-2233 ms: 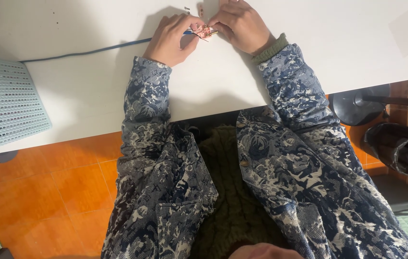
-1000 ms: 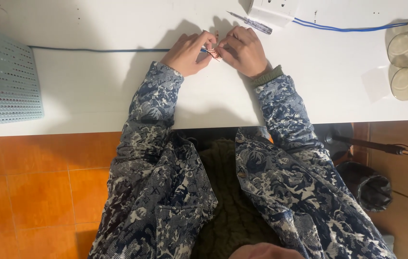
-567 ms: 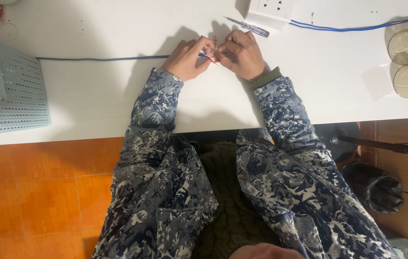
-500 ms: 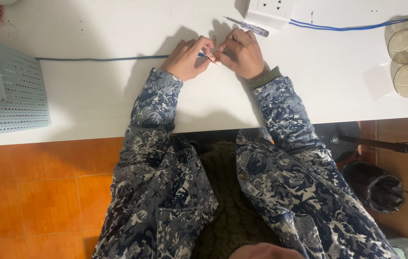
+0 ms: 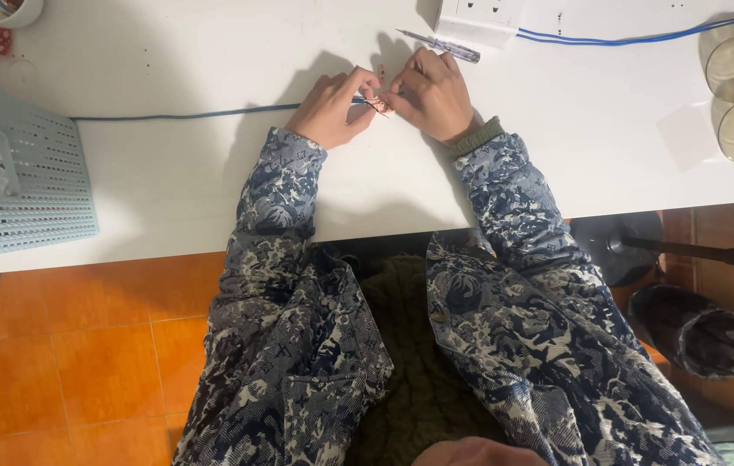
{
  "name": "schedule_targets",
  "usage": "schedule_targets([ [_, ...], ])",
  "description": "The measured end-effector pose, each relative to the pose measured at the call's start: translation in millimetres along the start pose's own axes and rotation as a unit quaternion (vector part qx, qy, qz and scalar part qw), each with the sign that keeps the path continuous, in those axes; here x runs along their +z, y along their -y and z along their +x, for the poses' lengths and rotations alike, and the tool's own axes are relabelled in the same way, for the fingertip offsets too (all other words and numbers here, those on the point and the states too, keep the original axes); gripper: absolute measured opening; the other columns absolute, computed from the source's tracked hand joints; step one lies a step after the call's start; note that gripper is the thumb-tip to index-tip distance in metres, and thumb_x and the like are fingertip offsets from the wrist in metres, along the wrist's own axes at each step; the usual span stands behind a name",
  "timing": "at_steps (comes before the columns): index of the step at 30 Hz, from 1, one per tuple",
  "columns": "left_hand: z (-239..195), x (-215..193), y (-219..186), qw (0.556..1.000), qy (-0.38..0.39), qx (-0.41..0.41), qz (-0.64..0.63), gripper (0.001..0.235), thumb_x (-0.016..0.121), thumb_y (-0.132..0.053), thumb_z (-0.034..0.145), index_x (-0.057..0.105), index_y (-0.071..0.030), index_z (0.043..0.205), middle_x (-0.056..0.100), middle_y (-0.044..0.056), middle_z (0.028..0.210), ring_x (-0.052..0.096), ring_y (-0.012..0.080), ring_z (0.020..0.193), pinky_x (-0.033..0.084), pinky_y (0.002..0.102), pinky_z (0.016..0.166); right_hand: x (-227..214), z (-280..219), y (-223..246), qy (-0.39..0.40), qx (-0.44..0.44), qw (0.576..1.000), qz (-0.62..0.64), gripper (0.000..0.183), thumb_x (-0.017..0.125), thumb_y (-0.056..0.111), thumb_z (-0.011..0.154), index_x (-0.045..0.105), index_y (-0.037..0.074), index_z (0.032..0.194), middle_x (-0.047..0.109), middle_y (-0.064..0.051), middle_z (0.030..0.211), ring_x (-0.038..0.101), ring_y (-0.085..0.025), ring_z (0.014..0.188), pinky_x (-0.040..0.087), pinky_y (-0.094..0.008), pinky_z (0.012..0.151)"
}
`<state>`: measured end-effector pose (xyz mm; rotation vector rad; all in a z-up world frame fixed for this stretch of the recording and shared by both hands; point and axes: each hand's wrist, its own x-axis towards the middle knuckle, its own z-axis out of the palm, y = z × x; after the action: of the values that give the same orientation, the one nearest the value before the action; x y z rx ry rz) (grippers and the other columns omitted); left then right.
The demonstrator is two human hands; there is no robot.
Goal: Wiring an electrical plug by connecting wires to terminals using a screwdriver
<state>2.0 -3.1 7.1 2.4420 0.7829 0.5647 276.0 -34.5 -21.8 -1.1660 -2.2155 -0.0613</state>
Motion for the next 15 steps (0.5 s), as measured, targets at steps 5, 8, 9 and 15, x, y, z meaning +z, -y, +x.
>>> schedule_targets([
  [5, 1, -3, -3, 1.000, 0.011, -0.016, -0.017, 0.032, 0.075, -0.016, 0.110, 0.053, -0.017, 0.134, 0.077, 0.000, 0.120, 0.075, 0.0323, 0.091, 0.052, 0.055, 0.108, -7, 1, 2, 0.028, -0.001, 0.998, 0.055, 0.023, 0.083, 0.034, 0.117, 0.089, 0.013, 0.122, 0.054, -0.005, 0.111, 0.062, -0.025, 0.099, 0.048, -0.044, 0.089],
  [8, 1, -3, -4, 1.000, 0.005, -0.010, -0.016, 0.033, 0.076, -0.014, 0.109, 0.054, -0.017, 0.133, 0.076, 0.000, 0.119, 0.074, 0.0317, 0.094, 0.053, 0.052, 0.103, -2, -1, -2, 0.029, -0.018, 0.998, 0.053, 0.014, 0.082, 0.027, 0.115, 0.090, 0.016, 0.115, 0.054, -0.004, 0.112, 0.062, -0.024, 0.103, 0.046, -0.042, 0.093],
  [9, 1, -3, -4, 1.000, 0.006, -0.012, -0.017, 0.032, 0.076, -0.015, 0.109, 0.055, -0.017, 0.133, 0.075, 0.000, 0.119, 0.073, 0.0325, 0.095, 0.053, 0.052, 0.104, -2, -1, -2, 0.026, -0.024, 0.998, 0.045, 0.014, 0.082, 0.028, 0.116, 0.090, 0.016, 0.114, 0.055, -0.003, 0.111, 0.062, -0.023, 0.102, 0.045, -0.041, 0.093],
  [15, 1, -5, -4, 1.000, 0.009, -0.016, -0.011, 0.031, 0.074, -0.016, 0.109, 0.055, -0.017, 0.133, 0.076, 0.001, 0.119, 0.073, 0.0325, 0.095, 0.052, 0.052, 0.105, 4, 0, -3, -0.003, -0.033, 0.999, 0.004, 0.021, 0.088, 0.034, 0.115, 0.092, 0.016, 0.108, 0.059, -0.001, 0.105, 0.065, -0.021, 0.097, 0.042, -0.040, 0.090],
])
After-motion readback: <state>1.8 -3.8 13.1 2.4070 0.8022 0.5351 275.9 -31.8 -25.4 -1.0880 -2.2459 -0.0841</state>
